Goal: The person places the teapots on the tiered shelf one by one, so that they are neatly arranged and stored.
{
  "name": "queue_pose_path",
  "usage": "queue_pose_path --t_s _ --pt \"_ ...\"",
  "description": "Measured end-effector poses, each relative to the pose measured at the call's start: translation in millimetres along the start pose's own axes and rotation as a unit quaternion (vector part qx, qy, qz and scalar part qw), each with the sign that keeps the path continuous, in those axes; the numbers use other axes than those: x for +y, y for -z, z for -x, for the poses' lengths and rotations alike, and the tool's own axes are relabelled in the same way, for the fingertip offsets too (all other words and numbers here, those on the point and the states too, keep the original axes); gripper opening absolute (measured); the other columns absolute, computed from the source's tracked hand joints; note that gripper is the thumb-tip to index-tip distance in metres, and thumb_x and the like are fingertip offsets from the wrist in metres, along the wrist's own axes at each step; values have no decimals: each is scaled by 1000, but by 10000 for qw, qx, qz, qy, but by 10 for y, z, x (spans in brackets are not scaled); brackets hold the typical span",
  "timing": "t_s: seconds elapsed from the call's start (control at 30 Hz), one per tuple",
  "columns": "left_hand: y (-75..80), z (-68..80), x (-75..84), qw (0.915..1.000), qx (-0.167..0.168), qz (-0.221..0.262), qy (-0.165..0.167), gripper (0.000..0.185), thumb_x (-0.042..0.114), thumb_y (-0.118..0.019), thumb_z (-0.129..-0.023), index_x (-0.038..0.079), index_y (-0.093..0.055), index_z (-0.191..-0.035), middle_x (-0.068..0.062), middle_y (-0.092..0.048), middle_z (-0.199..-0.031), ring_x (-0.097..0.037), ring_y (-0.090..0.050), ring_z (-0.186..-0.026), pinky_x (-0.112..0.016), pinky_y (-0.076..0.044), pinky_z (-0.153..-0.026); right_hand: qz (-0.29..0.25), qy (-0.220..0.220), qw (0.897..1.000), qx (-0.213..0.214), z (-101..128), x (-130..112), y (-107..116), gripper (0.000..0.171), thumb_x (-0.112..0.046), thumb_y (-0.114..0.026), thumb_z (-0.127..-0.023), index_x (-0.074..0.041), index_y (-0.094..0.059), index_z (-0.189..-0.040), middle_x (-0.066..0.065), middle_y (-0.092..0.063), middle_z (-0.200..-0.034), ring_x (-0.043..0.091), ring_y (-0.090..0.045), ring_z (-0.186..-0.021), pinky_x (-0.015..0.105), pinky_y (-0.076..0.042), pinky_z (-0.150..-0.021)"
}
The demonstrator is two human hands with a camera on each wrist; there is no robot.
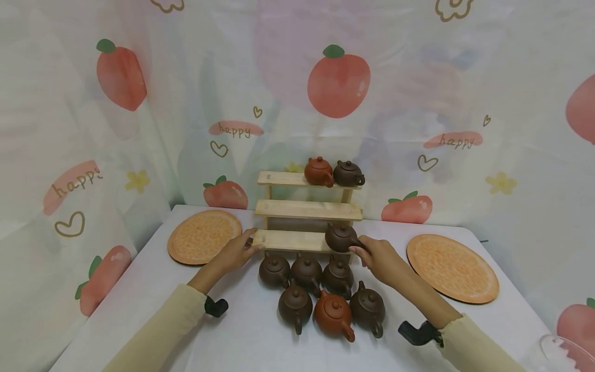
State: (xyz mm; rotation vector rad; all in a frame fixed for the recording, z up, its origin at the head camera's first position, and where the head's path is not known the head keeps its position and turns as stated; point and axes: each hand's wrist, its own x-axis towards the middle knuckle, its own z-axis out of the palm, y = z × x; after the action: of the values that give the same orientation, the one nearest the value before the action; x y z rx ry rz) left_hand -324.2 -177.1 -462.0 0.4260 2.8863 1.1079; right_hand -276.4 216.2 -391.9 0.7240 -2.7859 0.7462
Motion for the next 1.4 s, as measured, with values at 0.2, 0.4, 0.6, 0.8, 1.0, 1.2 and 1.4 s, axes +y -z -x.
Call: queue_pose_path --t_s 0.2,0.4,0.6,0.8,1.0,1.2,1.4 --pt "9 -8 -2 10000 -19 -16 36 67 33 -60 -110 -1 -35 -161 -30 -62 -139 -42 -63 -128 -56 -51 -106 -52 120 9999 -13 -201 -101 -48 26 -19 -62 -108 -10 -56 -84 -4 -54 -64 11 -46 -56 30 -39 -57" --pt "6 -23 -4 9999 -56 -102 66 67 33 -60 -110 -1 -35 -162 -29 -63 -138 -41 -64 -127 -55 -52 -106 -94 258 9996 -85 -420 -257 -85 25 -17 -63 -108 -9 -57 -85 -2 -52 -64 12 -46 -56 31 -41 -60" --pt "12 -16 -11 9999 -11 -98 17 66 32 -60 -110 -2 -36 -161 -30 -64 -135 -42 -65 -125 -55 -52 -105 -22 359 9991 -222 -690 -467 -84 24 -20 -61 -109 -5 -62 -91 1 -59 -67 14 -51 -57 34 -45 -63" --pt "12 -23 14 9999 -88 -43 115 67 34 -60 -110 0 -36 -161 -29 -63 -138 -41 -63 -128 -55 -51 -106 76 397 9990 -188 -947 -643 -75 27 -21 -60 -110 -6 -58 -87 4 -55 -68 16 -53 -59 33 -42 -62" --pt "17 -28 5 9999 -91 -25 120 67 35 -61 -109 0 -36 -161 -29 -63 -139 -41 -63 -128 -56 -51 -107 -26 308 9994 -171 -1234 -761 -38 28 -22 -58 -111 -5 -58 -89 6 -54 -70 18 -49 -58 32 -40 -60" --pt "14 -50 -12 10000 -74 -19 -16 66 35 -61 -109 -1 -38 -160 -29 -63 -137 -41 -63 -127 -55 -51 -106 -115 267 9996 -28 -1481 -845 9 28 -19 -57 -111 -2 -62 -90 11 -65 -70 21 -57 -57 32 -44 -59" --pt "23 -39 -16 10000 -20 -30 52 66 35 -61 -109 -2 -38 -160 -29 -64 -137 -40 -64 -127 -56 -51 -107 30 57 10000 -8 -1693 -913 7 27 -20 -54 -113 1 -65 -100 15 -71 -79 26 -66 -66 34 -48 -62"
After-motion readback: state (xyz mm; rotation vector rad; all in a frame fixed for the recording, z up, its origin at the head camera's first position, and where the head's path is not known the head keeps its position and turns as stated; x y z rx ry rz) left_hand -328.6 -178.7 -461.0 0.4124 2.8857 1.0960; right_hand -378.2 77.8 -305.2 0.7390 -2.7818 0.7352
